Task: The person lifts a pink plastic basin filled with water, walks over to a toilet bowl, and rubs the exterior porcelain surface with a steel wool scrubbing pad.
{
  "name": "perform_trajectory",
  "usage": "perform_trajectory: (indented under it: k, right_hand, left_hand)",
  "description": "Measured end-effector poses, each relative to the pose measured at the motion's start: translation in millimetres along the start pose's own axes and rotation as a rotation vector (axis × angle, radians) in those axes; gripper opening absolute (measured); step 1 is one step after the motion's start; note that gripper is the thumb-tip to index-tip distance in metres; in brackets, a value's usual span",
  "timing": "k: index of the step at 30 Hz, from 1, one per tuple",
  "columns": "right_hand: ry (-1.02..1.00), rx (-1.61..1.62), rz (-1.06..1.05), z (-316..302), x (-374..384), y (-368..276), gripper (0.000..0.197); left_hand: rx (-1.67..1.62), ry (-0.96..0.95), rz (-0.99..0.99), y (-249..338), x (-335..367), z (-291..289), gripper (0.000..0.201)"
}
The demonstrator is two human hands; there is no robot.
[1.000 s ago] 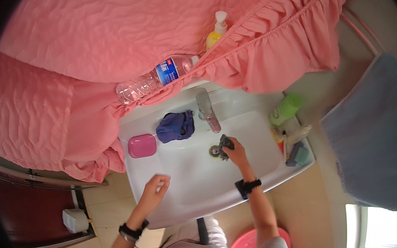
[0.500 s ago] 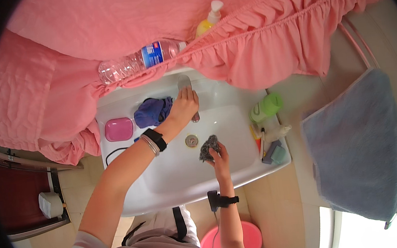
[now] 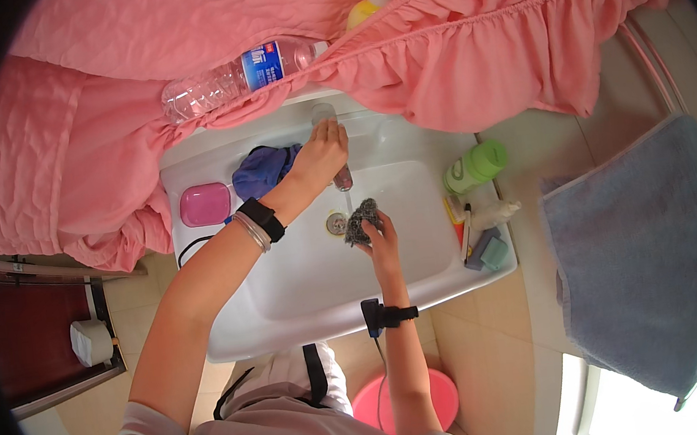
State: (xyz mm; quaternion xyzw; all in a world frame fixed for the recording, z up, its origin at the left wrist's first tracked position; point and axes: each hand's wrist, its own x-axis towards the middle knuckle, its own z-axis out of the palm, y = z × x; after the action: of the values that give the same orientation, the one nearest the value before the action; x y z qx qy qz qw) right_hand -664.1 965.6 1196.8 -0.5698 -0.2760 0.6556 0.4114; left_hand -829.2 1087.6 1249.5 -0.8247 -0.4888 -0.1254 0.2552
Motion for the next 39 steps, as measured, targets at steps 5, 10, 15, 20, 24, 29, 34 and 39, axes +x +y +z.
perform_trajectory:
  k: [5,10,15,20,24,29,34,39]
  right_hand:
    - [-0.006,0.113,0.056,-3.3,36.9,13.4,0.042]
    - [-0.024,0.299,0.143,-4.0,63.2,25.6,0.037]
    - [-0.100,0.441,0.181,-3.5,66.7,25.5,0.034]
    - [-0.075,0.408,0.182,-11.7,60.3,32.4,0.035]
    - [0.010,0.475,0.167,-31.8,50.8,35.7,0.030]
    - [0.089,0.460,0.164,-37.0,42.3,35.7,0.031]
    - [0.004,0.419,0.153,-17.7,50.4,24.7,0.029]
    - [-0.081,0.492,0.215,-18.1,64.9,36.1,0.023]
  left_hand:
    - [-0.388,0.085,-0.090,-9.8,-5.1,-23.4,0.038]
    - [-0.821,0.030,-0.626,19.9,-72.2,-22.1,0.039]
    - [-1.313,-0.284,-1.043,66.3,-111.7,38.6,0.032]
    - [-1.539,-0.220,-1.027,86.3,-105.5,71.3,0.025]
    - [-1.823,-0.244,-1.177,104.5,-97.6,88.0,0.013]
    - [-2.104,-0.035,-1.328,110.1,-85.4,79.4,0.009]
    - [-1.245,-0.126,-1.022,81.8,-95.1,62.0,0.014]
    - [-1.077,-0.057,-0.948,48.6,-62.4,-4.2,0.025]
